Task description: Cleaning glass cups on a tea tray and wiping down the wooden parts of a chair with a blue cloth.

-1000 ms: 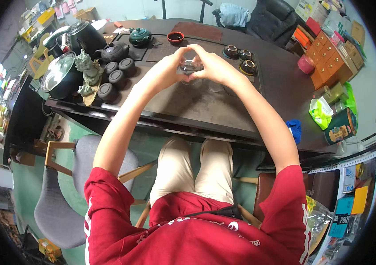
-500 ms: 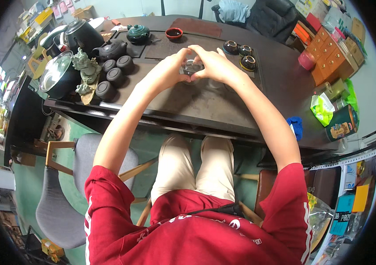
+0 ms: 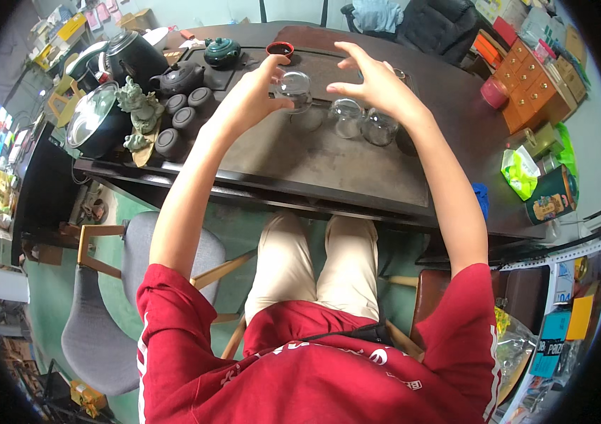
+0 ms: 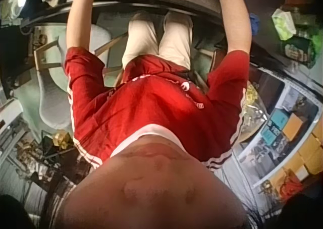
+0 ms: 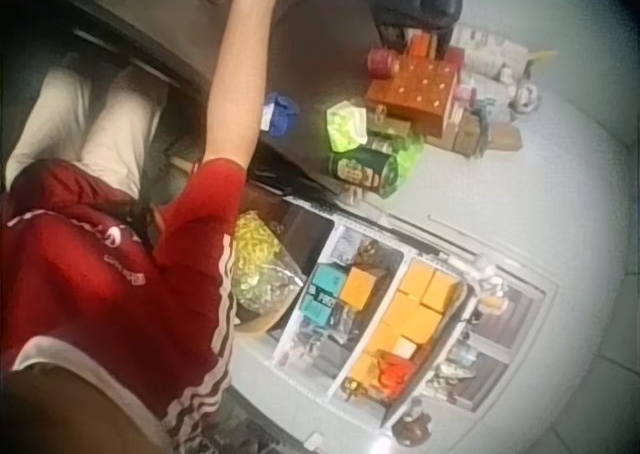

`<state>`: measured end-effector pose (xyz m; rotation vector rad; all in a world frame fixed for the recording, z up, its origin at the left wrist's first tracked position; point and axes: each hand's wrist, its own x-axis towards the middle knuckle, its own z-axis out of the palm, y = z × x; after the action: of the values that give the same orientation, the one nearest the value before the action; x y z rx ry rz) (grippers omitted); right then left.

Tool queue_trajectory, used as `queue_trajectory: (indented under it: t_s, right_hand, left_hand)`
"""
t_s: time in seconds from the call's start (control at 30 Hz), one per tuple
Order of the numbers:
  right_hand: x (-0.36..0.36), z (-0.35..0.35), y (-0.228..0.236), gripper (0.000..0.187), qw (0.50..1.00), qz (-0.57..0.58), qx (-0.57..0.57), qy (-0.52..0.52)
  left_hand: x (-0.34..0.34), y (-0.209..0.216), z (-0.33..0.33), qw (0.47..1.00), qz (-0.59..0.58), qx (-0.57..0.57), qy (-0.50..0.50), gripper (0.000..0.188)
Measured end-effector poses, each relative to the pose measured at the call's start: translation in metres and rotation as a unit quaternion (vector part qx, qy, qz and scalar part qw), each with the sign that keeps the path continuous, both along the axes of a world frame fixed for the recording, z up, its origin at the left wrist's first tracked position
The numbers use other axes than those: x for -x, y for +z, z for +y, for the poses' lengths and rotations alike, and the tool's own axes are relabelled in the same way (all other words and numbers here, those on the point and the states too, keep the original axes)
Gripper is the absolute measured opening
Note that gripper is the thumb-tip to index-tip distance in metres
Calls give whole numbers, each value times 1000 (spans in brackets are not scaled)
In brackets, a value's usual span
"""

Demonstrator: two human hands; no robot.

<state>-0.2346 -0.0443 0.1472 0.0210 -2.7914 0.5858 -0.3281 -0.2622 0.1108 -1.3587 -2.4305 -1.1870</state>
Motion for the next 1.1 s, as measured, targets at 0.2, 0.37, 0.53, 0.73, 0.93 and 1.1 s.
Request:
queue_trajectory:
  t_s: [0.2, 0.37, 0.53, 0.73, 0.93, 1.1]
  right_hand:
    - [-22, 17, -7, 79, 1000, -27, -1, -4]
    - [-30, 38, -14, 79, 998, -40, 38, -11]
    - [-32, 43, -29, 77, 997, -37, 62, -28]
    - [-33, 43, -39, 68, 996, 6, 84, -18]
    - [-32, 41, -46, 62, 996, 50, 70, -5]
    - [-34, 49, -50, 64, 993, 73, 88, -3]
  left_hand:
    - [-10, -4, 1, 1000, -10, 9, 19, 66]
    - [-14, -2, 3, 1000, -21, -3, 13, 66]
    - [-20, -7, 11, 1000, -22, 9, 5, 65]
    - [-17, -19, 12, 999, -31, 19, -5, 66]
    - [-19, -23, 12, 999, -25, 35, 3, 66]
    - [-20, -24, 12, 999, -21, 27, 1, 65]
